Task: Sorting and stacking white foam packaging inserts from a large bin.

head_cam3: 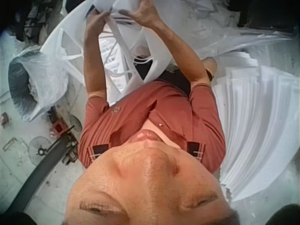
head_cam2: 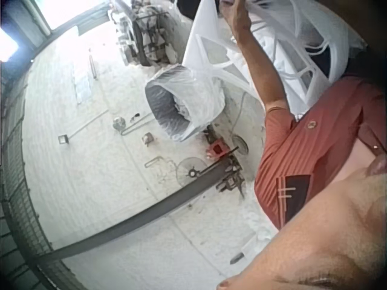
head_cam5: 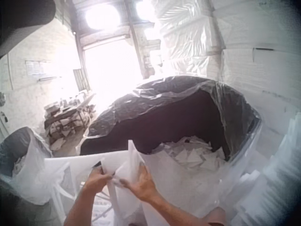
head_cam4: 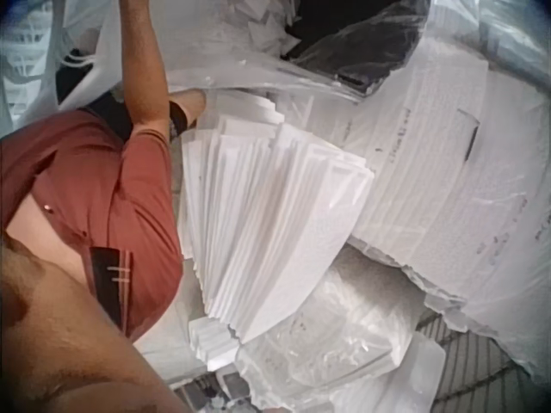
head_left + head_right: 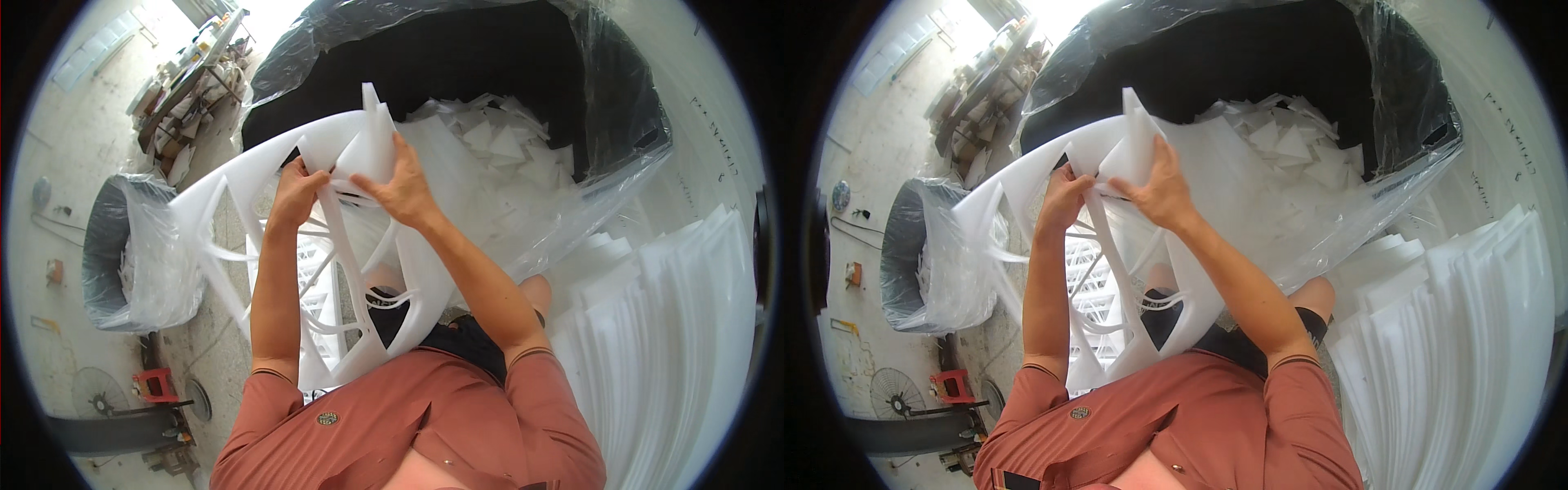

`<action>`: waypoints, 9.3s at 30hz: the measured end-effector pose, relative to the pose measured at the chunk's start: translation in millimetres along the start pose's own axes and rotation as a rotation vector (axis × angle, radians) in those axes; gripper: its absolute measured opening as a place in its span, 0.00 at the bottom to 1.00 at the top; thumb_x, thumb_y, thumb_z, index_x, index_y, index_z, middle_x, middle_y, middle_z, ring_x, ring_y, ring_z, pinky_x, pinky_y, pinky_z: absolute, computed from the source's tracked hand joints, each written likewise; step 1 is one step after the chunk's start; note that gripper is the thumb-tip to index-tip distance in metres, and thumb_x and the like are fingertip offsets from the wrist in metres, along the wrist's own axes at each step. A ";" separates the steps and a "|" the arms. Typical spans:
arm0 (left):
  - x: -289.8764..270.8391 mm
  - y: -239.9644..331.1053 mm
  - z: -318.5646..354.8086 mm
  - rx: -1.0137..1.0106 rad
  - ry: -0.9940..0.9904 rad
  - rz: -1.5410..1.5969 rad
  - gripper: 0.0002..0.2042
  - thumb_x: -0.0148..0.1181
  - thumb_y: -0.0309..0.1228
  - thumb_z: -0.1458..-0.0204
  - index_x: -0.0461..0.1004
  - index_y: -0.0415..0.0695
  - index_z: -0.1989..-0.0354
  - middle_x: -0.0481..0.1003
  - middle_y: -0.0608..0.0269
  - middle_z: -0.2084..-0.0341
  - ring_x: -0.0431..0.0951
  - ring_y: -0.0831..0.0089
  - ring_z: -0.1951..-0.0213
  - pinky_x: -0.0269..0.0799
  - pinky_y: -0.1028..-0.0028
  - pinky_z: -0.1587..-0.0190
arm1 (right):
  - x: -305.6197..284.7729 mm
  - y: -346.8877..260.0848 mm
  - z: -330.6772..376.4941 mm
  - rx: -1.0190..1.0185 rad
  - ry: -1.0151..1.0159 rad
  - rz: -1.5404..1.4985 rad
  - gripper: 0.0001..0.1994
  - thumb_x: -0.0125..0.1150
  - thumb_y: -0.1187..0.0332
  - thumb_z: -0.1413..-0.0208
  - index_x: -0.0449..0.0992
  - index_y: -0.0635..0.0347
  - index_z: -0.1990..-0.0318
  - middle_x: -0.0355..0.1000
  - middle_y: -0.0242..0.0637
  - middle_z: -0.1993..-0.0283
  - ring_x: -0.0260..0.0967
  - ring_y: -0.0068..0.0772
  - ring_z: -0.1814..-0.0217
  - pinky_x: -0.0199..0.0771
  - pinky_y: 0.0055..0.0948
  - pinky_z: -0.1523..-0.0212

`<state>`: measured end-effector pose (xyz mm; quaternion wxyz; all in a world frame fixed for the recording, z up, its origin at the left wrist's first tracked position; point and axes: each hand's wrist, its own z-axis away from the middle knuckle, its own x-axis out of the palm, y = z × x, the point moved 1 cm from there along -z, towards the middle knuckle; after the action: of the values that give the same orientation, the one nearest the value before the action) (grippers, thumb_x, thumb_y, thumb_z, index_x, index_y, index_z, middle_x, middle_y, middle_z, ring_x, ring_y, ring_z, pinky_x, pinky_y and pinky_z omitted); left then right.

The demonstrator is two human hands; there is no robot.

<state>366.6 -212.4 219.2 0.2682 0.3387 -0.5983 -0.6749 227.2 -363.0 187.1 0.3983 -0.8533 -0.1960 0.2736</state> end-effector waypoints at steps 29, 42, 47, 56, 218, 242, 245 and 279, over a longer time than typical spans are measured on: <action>-145.2 -13.7 70.1 0.184 -0.109 1.116 0.33 0.52 0.12 0.62 0.55 0.28 0.41 0.68 0.59 0.68 0.69 0.72 0.68 0.69 0.79 0.58 | -55.4 202.3 148.8 1.325 -0.010 -0.789 0.53 0.62 0.39 0.55 0.40 0.55 0.29 0.39 0.55 0.28 0.46 0.55 0.29 0.48 0.57 0.35; -19.8 -91.8 153.8 -0.118 0.438 -0.306 0.22 0.62 0.33 0.47 0.69 0.32 0.47 0.77 0.53 0.61 0.76 0.69 0.56 0.72 0.71 0.53 | 0.4 114.2 225.2 1.428 -0.351 -1.524 0.23 0.61 0.67 0.44 0.65 0.62 0.42 0.67 0.40 0.42 0.63 0.39 0.38 0.59 0.45 0.36; 35.6 -124.2 149.8 -0.616 0.046 -0.036 0.28 0.67 0.39 0.52 0.68 0.30 0.49 0.76 0.50 0.59 0.77 0.62 0.58 0.73 0.67 0.55 | -20.6 77.9 220.2 1.322 -0.532 -1.417 0.25 0.63 0.69 0.45 0.63 0.63 0.41 0.67 0.39 0.42 0.62 0.38 0.37 0.60 0.43 0.36; 38.4 -162.8 142.7 -0.488 0.014 0.506 0.23 0.62 0.22 0.52 0.64 0.35 0.46 0.73 0.53 0.55 0.76 0.63 0.55 0.76 0.64 0.55 | -80.9 58.5 183.9 1.030 -1.272 -0.295 0.18 0.65 0.55 0.48 0.78 0.65 0.66 0.77 0.42 0.63 0.74 0.33 0.63 0.75 0.27 0.62; 85.4 -173.9 169.1 -0.511 0.314 0.400 0.29 0.69 0.25 0.55 0.61 0.29 0.46 0.75 0.49 0.59 0.78 0.65 0.58 0.75 0.69 0.54 | -96.6 46.0 189.3 0.988 -1.201 0.059 0.23 0.69 0.55 0.52 0.75 0.68 0.59 0.76 0.49 0.63 0.76 0.46 0.56 0.76 0.38 0.56; 90.7 -169.3 182.8 -0.373 0.060 0.725 0.13 0.61 0.25 0.47 0.68 0.39 0.55 0.74 0.61 0.68 0.75 0.73 0.65 0.73 0.69 0.52 | -97.6 106.3 74.7 0.611 -0.231 -0.170 0.23 0.71 0.65 0.52 0.71 0.68 0.52 0.75 0.40 0.58 0.73 0.30 0.61 0.74 0.30 0.61; 98.9 -163.4 184.0 -0.306 -0.025 0.668 0.20 0.61 0.23 0.48 0.63 0.42 0.47 0.73 0.60 0.60 0.75 0.72 0.63 0.73 0.69 0.51 | -45.6 52.2 102.8 -0.043 -0.661 -0.184 0.37 0.77 0.67 0.64 0.65 0.60 0.43 0.70 0.44 0.47 0.73 0.42 0.52 0.74 0.34 0.52; -2.2 -137.8 39.1 -0.194 0.400 0.363 0.25 0.67 0.30 0.54 0.66 0.27 0.51 0.76 0.54 0.68 0.77 0.71 0.69 0.74 0.74 0.66 | -38.7 116.7 27.4 0.438 -0.328 0.077 0.52 0.69 0.45 0.56 0.48 0.73 0.34 0.46 0.59 0.30 0.41 0.51 0.26 0.40 0.39 0.28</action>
<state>343.5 -166.9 85.3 0.5286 0.3252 -0.5167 -0.5897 193.8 -439.4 92.7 0.5256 -0.6978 -0.1614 0.4590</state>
